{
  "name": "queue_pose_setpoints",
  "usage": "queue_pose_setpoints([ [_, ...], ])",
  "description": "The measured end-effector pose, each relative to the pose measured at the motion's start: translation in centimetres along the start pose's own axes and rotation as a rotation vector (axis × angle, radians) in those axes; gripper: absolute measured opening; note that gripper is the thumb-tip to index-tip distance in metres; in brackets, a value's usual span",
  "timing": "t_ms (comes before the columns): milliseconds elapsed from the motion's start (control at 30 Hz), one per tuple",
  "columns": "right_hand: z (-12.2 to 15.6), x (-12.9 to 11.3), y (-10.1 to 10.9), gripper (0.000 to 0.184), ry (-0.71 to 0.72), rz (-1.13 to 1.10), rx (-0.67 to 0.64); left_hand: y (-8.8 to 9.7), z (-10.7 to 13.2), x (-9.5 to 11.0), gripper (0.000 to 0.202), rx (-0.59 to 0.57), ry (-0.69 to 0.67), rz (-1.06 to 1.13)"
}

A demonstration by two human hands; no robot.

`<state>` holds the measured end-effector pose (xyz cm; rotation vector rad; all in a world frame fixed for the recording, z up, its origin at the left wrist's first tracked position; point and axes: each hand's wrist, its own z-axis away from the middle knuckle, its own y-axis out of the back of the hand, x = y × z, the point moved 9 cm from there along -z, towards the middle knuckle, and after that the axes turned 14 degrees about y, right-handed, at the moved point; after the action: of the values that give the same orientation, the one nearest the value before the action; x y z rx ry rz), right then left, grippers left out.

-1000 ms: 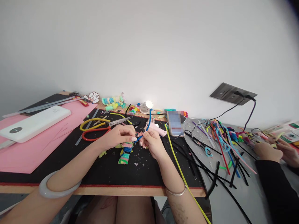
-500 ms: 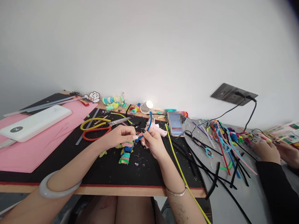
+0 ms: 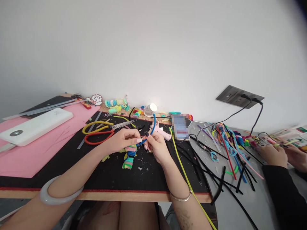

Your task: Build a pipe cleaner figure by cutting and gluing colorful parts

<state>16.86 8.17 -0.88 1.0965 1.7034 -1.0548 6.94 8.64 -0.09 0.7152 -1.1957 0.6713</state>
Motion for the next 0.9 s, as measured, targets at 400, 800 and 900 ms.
queue_pose_setpoints([
  [400, -0.2, 0.1, 1.2, 0.024, 0.016, -0.090, 0.146, 2.9, 1.0, 1.4, 0.019, 0.466, -0.127, -0.221],
  [800, -0.1, 0.4, 0.8, 0.025, -0.025, -0.115, 0.135, 3.4, 1.8, 1.9, 0.018, 0.567, -0.159, -0.183],
  [900, -0.1, 0.3, 0.9, 0.025, -0.022, -0.111, 0.143, 3.2, 1.6, 1.6, 0.018, 0.526, -0.145, -0.165],
])
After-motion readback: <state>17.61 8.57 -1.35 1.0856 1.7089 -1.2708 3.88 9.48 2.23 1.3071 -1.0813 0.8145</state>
